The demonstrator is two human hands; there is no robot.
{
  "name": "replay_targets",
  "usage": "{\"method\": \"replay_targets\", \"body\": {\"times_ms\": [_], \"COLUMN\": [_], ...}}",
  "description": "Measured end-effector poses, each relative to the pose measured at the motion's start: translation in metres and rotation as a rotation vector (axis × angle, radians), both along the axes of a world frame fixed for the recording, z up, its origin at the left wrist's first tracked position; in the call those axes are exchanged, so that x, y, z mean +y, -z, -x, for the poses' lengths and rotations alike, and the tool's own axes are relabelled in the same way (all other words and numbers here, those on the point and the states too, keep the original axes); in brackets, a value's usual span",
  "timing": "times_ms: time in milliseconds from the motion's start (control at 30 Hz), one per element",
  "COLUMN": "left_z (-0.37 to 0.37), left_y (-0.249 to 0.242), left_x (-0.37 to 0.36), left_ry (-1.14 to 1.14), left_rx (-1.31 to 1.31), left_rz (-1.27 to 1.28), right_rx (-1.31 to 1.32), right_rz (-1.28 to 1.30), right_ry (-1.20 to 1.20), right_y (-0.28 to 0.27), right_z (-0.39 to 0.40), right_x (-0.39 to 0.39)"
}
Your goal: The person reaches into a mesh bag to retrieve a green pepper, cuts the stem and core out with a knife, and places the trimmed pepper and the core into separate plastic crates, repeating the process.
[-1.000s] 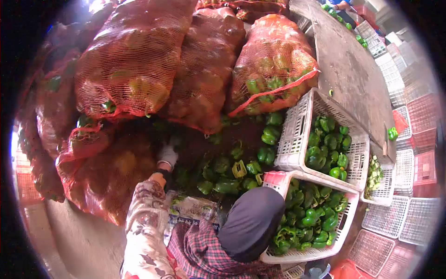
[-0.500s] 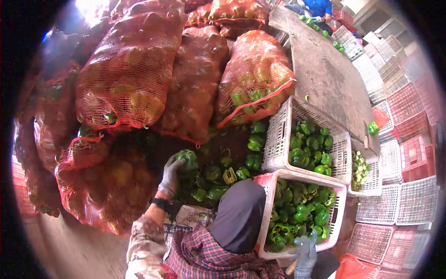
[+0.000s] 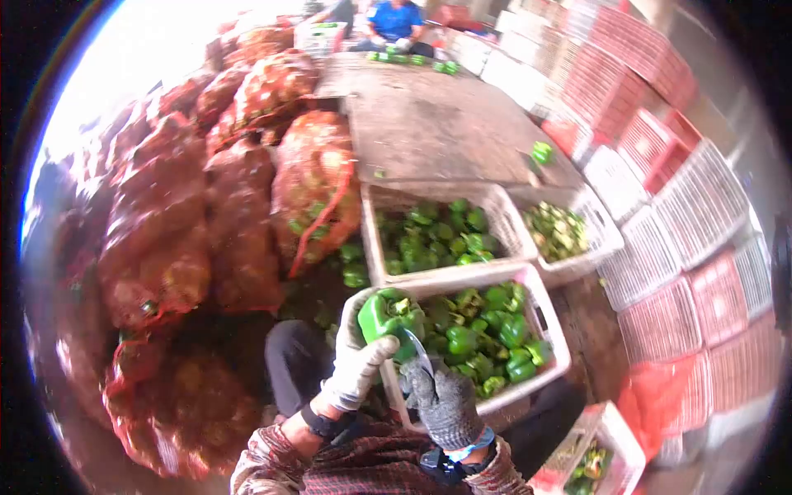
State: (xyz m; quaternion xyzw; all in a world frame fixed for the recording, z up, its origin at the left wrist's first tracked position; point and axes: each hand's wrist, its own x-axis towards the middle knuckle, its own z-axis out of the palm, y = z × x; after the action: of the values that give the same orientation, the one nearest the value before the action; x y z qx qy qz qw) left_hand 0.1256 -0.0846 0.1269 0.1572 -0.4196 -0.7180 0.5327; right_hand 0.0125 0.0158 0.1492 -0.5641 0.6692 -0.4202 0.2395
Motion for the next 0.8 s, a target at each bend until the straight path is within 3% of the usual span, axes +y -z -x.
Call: {"method": "replay_targets", "body": {"times_ms": [33, 67, 167, 200, 333, 433, 567, 633, 700, 767, 800], "left_z": [0.016, 0.028, 0.06, 0.068, 0.091, 0.111, 0.118, 0.117, 0.117, 0.119, 0.122], "left_y": [-0.001, 0.0, 0.014, 0.023, 0.024, 0.017, 0.019, 0.027, 0.037, 0.043, 0.045], "left_x": [0.013, 0.024, 0.041, 0.045, 0.058, 0.059, 0.026, 0.031, 0.048, 0.068, 0.071], "left_ry": [0.042, -0.008, -0.027, -0.044, -0.055, -0.13, -0.208, -0.007, 0.217, 0.446, 0.455], "left_rx": [0.003, -0.062, -0.176, -0.212, -0.268, -0.233, -0.269, -0.194, -0.19, -0.11, -0.136], "left_rz": [-0.019, -0.024, 0.093, 0.125, 0.116, -0.043, 0.07, -0.037, -0.063, -0.076, -0.118], "right_rx": [0.07, -0.115, 0.141, 0.138, -0.075, 0.193, 0.082, -0.564, -0.28, 0.171, -0.15], "right_rz": [0.011, 0.05, -0.106, -0.046, -0.118, 0.094, -0.148, 0.064, 0.11, 0.176, -0.026], "right_ry": [0.069, 0.132, 0.17, 0.203, 0.249, 0.281, 0.228, 0.307, 0.331, 0.088, 0.173], "right_y": [0.015, 0.025, 0.031, 0.03, 0.031, 0.064, 0.095, 0.096, 0.056, 0.053, 0.061], "right_z": [0.01, 0.018, 0.042, 0.047, 0.059, 0.057, 0.081, 0.092, 0.11, 0.126, 0.126], "right_x": [0.008, 0.016, 0.041, 0.046, 0.058, 0.07, 0.096, 0.095, 0.079, 0.062, 0.067]}}
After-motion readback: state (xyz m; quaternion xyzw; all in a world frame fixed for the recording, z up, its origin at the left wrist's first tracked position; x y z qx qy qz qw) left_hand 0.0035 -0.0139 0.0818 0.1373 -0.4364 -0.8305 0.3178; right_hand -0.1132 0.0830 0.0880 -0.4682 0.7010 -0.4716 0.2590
